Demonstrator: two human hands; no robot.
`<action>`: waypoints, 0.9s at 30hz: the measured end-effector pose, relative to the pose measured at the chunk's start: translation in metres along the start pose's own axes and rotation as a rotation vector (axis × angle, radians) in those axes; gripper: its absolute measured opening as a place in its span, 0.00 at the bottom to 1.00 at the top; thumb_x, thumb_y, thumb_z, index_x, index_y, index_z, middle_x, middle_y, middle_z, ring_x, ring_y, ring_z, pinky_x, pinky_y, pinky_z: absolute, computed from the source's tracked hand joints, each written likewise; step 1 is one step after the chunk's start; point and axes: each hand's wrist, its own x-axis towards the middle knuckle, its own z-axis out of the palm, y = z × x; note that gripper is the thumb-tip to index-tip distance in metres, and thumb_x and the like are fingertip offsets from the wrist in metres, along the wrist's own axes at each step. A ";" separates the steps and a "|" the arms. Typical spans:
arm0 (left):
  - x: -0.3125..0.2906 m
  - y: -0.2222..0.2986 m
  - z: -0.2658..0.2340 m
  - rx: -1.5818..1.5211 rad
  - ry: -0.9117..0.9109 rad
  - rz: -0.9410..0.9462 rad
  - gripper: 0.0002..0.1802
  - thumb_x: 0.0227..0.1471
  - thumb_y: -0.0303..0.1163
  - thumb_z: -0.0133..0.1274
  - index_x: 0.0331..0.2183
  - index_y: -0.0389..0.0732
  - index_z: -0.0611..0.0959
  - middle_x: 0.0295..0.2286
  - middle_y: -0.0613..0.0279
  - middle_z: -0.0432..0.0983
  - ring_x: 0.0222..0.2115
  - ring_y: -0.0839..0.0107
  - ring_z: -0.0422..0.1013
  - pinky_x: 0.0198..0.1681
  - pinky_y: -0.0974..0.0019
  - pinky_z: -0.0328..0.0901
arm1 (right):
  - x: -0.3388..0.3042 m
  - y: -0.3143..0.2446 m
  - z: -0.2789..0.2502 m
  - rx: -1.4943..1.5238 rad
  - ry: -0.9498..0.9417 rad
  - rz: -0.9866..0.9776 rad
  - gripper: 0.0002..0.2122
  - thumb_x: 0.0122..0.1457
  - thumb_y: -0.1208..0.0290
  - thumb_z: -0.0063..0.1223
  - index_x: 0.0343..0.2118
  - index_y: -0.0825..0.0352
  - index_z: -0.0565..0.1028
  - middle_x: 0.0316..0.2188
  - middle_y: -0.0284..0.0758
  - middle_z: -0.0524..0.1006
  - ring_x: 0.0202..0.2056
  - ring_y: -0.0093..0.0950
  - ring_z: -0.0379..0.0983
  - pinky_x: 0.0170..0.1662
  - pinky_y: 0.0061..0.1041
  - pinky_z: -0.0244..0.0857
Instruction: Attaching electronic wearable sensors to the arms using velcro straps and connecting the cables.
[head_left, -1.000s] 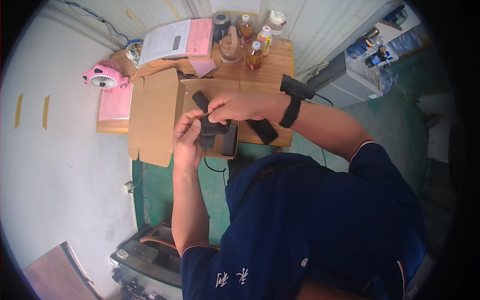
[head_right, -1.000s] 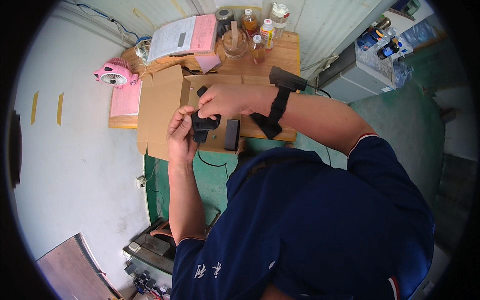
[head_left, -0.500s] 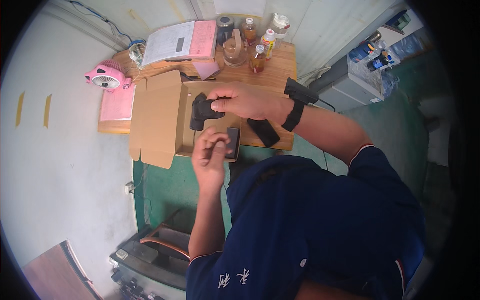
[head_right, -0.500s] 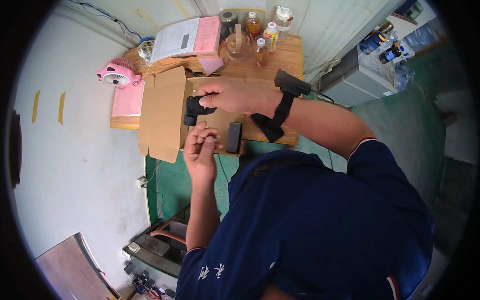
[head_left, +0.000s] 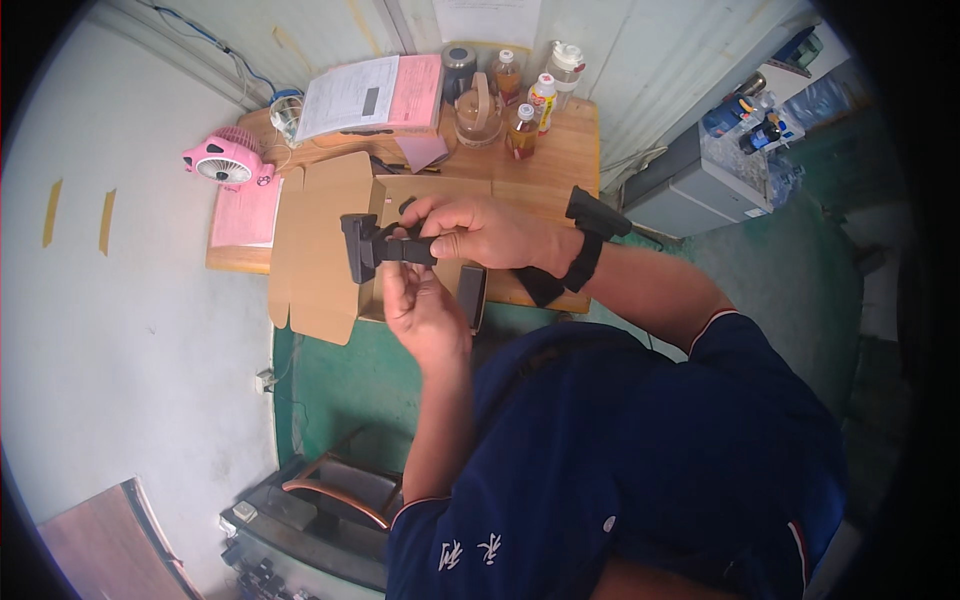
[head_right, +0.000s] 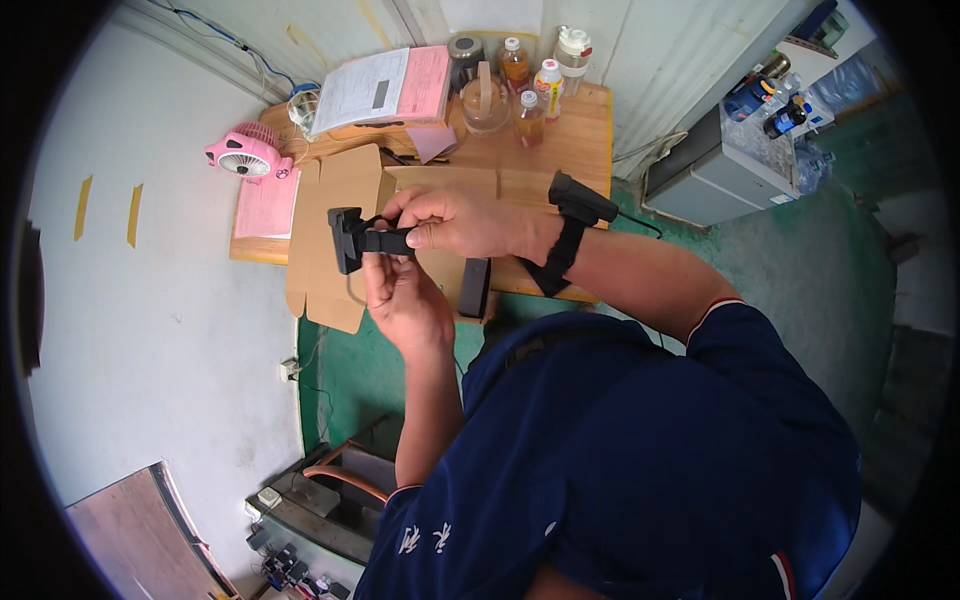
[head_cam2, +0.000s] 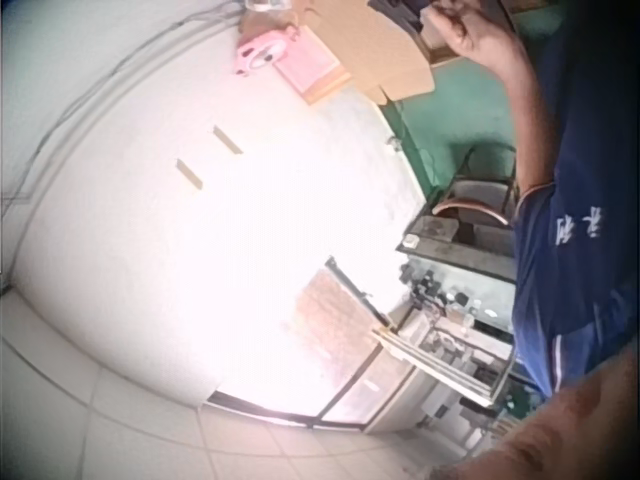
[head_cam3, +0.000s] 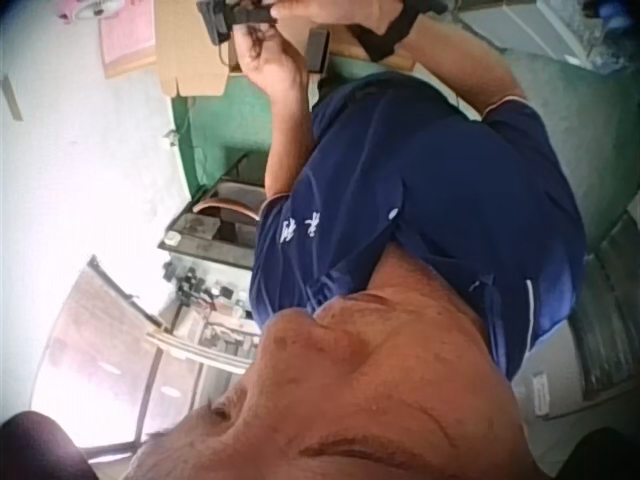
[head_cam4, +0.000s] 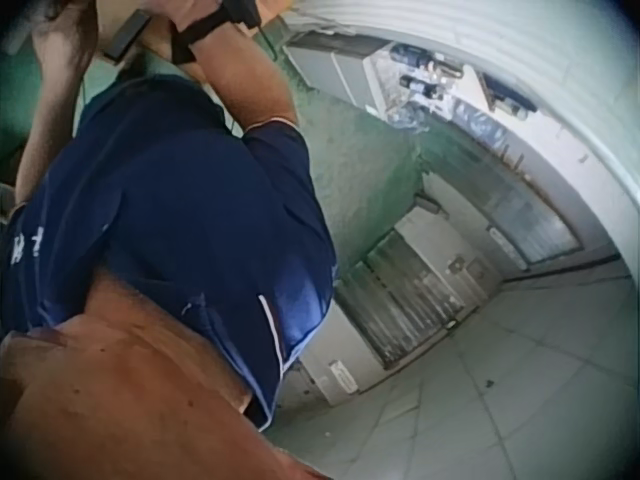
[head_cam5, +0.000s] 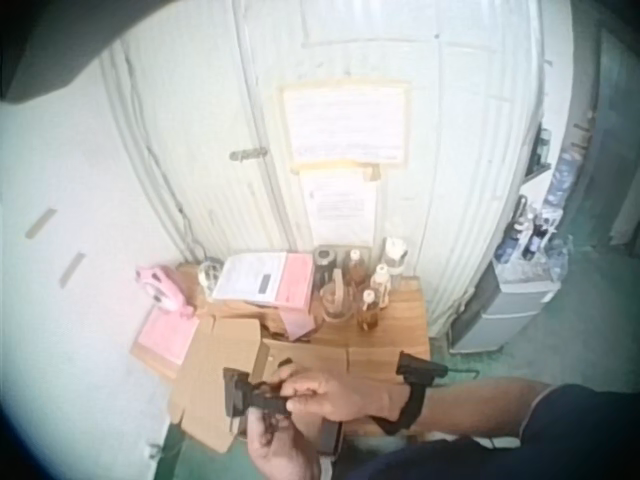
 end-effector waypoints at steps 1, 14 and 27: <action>0.003 0.010 0.004 -0.055 0.005 -0.055 0.31 0.56 0.09 0.41 0.61 0.28 0.67 0.59 0.49 0.68 0.60 0.65 0.66 0.69 0.60 0.55 | -0.001 -0.001 -0.001 -0.067 -0.007 -0.030 0.08 0.64 0.77 0.52 0.42 0.74 0.78 0.54 0.38 0.71 0.53 0.30 0.72 0.57 0.31 0.67; 0.010 0.008 -0.016 0.008 -0.101 -0.094 0.17 0.65 0.21 0.48 0.54 0.28 0.77 0.55 0.51 0.73 0.57 0.65 0.68 0.63 0.62 0.63 | -0.008 -0.016 0.018 -0.465 0.141 -0.176 0.08 0.59 0.76 0.58 0.39 0.73 0.76 0.52 0.41 0.73 0.55 0.39 0.70 0.57 0.36 0.66; 0.031 0.004 -0.040 -0.211 -0.427 -0.097 0.28 0.60 0.10 0.39 0.61 0.29 0.71 0.63 0.48 0.65 0.64 0.59 0.61 0.69 0.54 0.54 | 0.005 -0.045 0.005 -0.390 -0.162 0.049 0.06 0.60 0.75 0.57 0.35 0.70 0.73 0.27 0.42 0.72 0.31 0.39 0.70 0.36 0.36 0.62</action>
